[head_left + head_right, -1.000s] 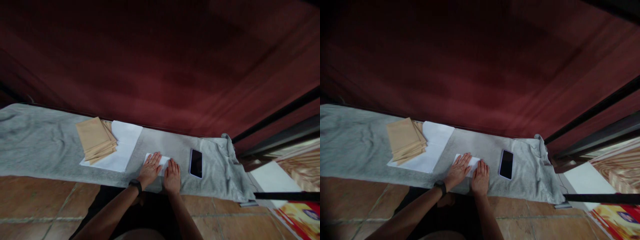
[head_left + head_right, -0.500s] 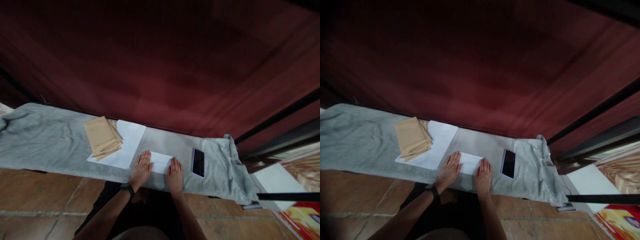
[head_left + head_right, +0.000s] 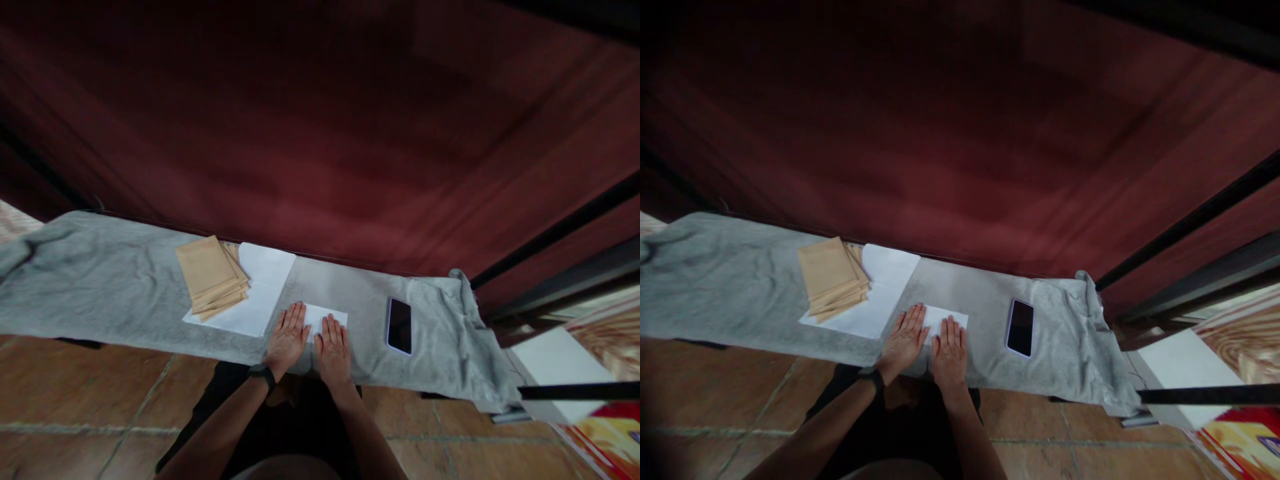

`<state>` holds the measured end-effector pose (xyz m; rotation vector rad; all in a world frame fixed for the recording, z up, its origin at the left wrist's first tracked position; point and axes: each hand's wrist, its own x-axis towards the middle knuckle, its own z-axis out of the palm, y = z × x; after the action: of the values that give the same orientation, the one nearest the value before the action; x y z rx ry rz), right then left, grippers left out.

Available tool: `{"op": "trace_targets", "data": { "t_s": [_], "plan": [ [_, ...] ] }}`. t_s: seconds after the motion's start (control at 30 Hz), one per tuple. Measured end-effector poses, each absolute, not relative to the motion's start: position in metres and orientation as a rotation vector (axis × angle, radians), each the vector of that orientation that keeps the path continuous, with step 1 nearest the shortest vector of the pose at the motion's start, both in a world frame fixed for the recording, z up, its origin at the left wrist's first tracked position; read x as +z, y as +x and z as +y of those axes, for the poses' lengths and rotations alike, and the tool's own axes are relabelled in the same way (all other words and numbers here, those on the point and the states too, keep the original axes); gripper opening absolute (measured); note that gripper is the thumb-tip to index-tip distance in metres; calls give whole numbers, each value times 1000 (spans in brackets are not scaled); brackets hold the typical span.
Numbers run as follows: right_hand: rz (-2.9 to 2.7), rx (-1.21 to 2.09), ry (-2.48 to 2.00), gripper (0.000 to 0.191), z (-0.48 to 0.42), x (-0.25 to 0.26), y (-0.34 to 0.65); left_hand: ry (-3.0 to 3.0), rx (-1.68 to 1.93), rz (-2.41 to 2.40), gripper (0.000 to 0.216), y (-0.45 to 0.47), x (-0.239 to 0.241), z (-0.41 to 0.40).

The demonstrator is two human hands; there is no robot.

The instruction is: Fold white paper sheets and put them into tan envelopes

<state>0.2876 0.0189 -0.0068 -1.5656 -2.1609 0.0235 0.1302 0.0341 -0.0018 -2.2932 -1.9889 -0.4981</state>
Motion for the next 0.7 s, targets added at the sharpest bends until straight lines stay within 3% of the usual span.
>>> {"op": "trace_targets", "data": {
  "t_s": [0.4,0.7],
  "plan": [
    [-2129,-150,-1666,52,18,-10,334,-2226,-589,-2027,58,136,-4,30],
    [-2175,-63,-1686,52,17,-14,334,-2653,-566,-1633,56,189,4,7]
  ]
}}
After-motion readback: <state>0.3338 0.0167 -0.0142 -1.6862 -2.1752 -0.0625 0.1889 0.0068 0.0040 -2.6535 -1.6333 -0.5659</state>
